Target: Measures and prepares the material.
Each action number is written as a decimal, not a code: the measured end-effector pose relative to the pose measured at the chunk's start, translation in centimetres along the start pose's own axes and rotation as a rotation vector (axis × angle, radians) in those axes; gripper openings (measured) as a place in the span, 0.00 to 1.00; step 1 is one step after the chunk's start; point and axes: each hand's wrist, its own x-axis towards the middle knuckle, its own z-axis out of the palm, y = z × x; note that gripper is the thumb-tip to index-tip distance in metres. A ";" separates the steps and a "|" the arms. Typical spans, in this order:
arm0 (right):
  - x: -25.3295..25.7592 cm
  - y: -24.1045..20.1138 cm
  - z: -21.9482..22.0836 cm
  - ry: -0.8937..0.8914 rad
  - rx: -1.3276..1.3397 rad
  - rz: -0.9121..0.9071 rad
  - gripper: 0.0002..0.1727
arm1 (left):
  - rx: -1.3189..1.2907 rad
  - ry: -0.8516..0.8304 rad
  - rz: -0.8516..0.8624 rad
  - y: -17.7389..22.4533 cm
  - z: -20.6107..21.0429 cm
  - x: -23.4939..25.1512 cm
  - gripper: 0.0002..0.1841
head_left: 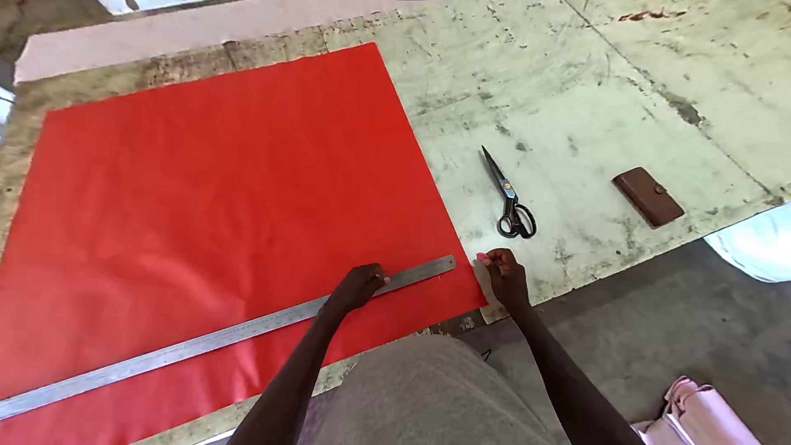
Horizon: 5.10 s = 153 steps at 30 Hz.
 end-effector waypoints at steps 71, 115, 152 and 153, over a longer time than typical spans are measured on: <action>0.7 2.4 -0.8 -0.033 -0.221 -0.046 0.23 | 0.280 -0.061 0.012 8.2 5.6 10.5 0.17; -0.8 -3.7 -1.2 -0.402 -0.300 0.070 0.16 | 0.359 -0.065 -0.008 8.3 6.1 10.4 0.16; 1.6 1.7 -3.5 0.025 -0.389 -0.094 0.10 | 0.530 0.117 0.075 9.3 7.8 8.7 0.16; 1.7 1.5 -2.7 0.005 -0.381 -0.114 0.10 | 0.532 0.117 0.075 9.2 7.8 8.7 0.16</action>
